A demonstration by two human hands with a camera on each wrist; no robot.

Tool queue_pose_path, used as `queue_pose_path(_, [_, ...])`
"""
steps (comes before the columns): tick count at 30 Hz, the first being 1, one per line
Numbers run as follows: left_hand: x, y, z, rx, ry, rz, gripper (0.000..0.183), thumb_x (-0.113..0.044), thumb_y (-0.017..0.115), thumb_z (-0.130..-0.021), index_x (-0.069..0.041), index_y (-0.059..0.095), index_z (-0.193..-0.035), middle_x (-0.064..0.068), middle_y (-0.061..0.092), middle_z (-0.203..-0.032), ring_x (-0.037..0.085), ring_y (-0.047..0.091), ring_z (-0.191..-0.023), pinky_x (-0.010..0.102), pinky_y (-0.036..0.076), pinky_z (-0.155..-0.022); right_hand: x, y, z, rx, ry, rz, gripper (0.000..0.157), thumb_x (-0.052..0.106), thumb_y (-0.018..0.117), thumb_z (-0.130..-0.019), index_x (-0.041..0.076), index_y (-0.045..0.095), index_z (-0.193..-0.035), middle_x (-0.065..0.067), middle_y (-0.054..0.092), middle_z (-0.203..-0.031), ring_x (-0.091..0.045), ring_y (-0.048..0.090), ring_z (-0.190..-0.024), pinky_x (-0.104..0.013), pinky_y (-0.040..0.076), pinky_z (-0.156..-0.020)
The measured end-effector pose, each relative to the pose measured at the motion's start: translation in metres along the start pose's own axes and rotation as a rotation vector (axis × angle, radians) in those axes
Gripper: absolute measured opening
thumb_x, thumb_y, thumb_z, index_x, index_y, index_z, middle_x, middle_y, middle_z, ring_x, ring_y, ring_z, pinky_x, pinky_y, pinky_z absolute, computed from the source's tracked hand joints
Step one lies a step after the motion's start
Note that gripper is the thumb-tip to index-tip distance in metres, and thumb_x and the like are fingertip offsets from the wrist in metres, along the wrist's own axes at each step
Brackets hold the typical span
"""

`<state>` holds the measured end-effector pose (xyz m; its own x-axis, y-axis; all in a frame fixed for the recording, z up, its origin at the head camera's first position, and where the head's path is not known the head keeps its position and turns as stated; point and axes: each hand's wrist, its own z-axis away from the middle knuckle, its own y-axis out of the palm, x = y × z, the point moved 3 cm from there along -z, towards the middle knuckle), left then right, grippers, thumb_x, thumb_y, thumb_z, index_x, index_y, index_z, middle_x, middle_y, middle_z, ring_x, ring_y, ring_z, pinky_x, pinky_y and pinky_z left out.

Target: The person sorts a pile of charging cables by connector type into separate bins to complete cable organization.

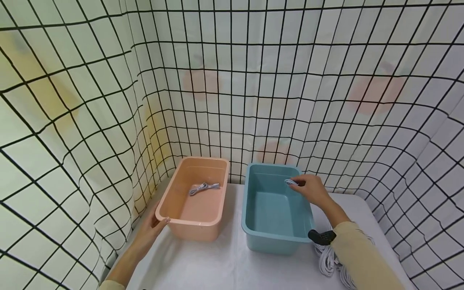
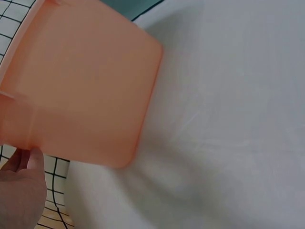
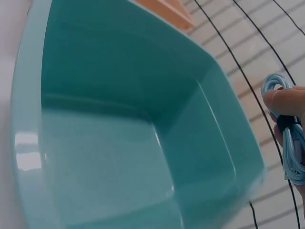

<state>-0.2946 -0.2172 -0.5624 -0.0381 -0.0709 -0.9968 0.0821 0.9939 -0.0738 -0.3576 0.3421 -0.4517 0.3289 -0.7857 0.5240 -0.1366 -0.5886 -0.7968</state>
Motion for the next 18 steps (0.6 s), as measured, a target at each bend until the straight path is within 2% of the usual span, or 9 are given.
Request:
queue_pose_path(9, [0.001, 0.001, -0.003, 0.001, 0.0, 0.004, 0.086, -0.02, 0.069, -0.102, -0.014, 0.012, -0.167, 0.018, 0.02, -0.169, 0.038, 0.023, -0.152, 0.052, 0.026, -0.119, 0.031, 0.024, -0.032, 0.073, -0.093, -0.05, 0.024, 0.014, 0.078, -0.095, 0.002, 0.077, -0.115, -0.01, 0.074, -0.103, -0.023, 0.07, -0.087, -0.038, 0.059, -0.069])
queue_pose_path(18, [0.002, -0.002, -0.004, -0.007, -0.013, 0.014, 0.087, -0.018, 0.07, -0.102, -0.015, 0.013, -0.167, 0.017, 0.021, -0.168, 0.038, 0.024, -0.152, 0.051, 0.026, -0.119, 0.053, 0.033, -0.052, 0.105, -0.099, -0.077, 0.026, 0.017, 0.076, -0.097, 0.002, 0.077, -0.119, -0.01, 0.074, -0.107, -0.023, 0.071, -0.091, -0.039, 0.061, -0.072])
